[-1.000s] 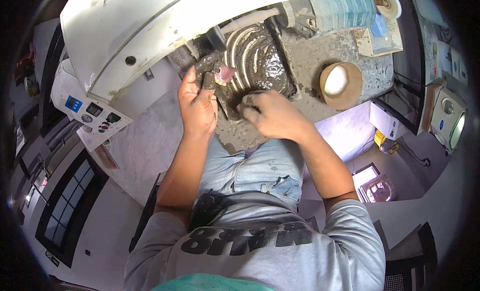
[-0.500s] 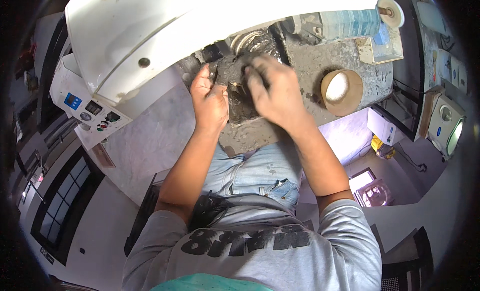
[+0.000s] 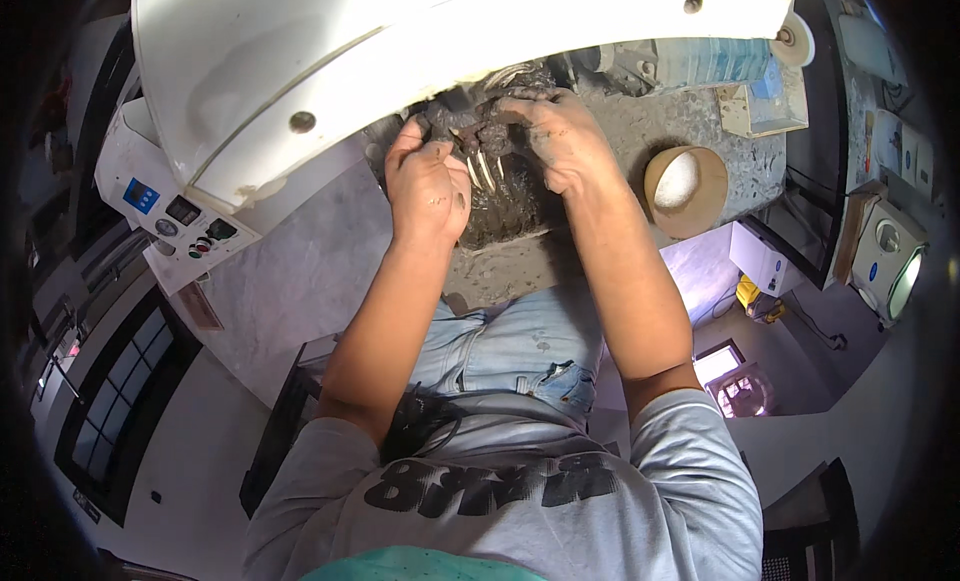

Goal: The person uses a polishing machine to polish a pink dental prosthetic, holding and rotating the piece against the moving brush while water flows over it.

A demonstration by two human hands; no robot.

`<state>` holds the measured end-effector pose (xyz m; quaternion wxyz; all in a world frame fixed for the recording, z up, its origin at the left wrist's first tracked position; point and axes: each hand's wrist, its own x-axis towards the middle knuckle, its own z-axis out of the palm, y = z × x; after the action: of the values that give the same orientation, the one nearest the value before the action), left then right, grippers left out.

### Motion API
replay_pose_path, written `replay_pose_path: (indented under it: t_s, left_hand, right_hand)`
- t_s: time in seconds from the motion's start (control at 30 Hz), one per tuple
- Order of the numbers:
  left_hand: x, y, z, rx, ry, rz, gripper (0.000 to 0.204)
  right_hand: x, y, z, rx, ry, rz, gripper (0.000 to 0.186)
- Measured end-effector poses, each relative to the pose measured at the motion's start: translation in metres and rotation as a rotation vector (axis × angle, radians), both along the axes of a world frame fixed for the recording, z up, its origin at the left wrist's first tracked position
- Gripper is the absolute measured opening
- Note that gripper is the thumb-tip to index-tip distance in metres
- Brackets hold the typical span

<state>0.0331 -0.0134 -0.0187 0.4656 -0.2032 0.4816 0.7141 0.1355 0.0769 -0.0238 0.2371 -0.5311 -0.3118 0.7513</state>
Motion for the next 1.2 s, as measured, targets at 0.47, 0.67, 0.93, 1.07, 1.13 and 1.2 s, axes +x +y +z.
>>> replay_pose_path:
  t_s: [0.47, 0.67, 0.93, 1.07, 1.13, 1.2]
  left_hand:
    - [-0.001, 0.018, -0.009, -0.025, -0.234, 0.243, 0.029]
    - [-0.002, 0.013, -0.004, -0.009, -0.311, 0.267, 0.030]
    - [0.001, 0.017, -0.004, -0.066, -0.147, 0.199, 0.036]
    - [-0.006, 0.011, -0.005, 0.057, -0.391, 0.249, 0.038]
    - [-0.003, 0.017, -0.003, -0.027, -0.261, 0.239, 0.039]
    - [-0.006, 0.017, -0.008, -0.085, -0.192, 0.236, 0.039]
  right_hand:
    - [-0.020, 0.008, 0.005, -0.143, -0.120, -0.109, 0.022]
    - [-0.022, 0.009, 0.004, -0.136, -0.172, -0.135, 0.025]
    - [-0.017, 0.007, 0.006, -0.068, -0.086, -0.086, 0.026]
    - [-0.015, 0.010, 0.000, -0.068, -0.031, -0.089, 0.026]
    - [-0.016, 0.007, -0.002, -0.046, -0.046, -0.087, 0.026]
    - [-0.018, 0.008, -0.002, -0.020, -0.059, -0.086, 0.027]
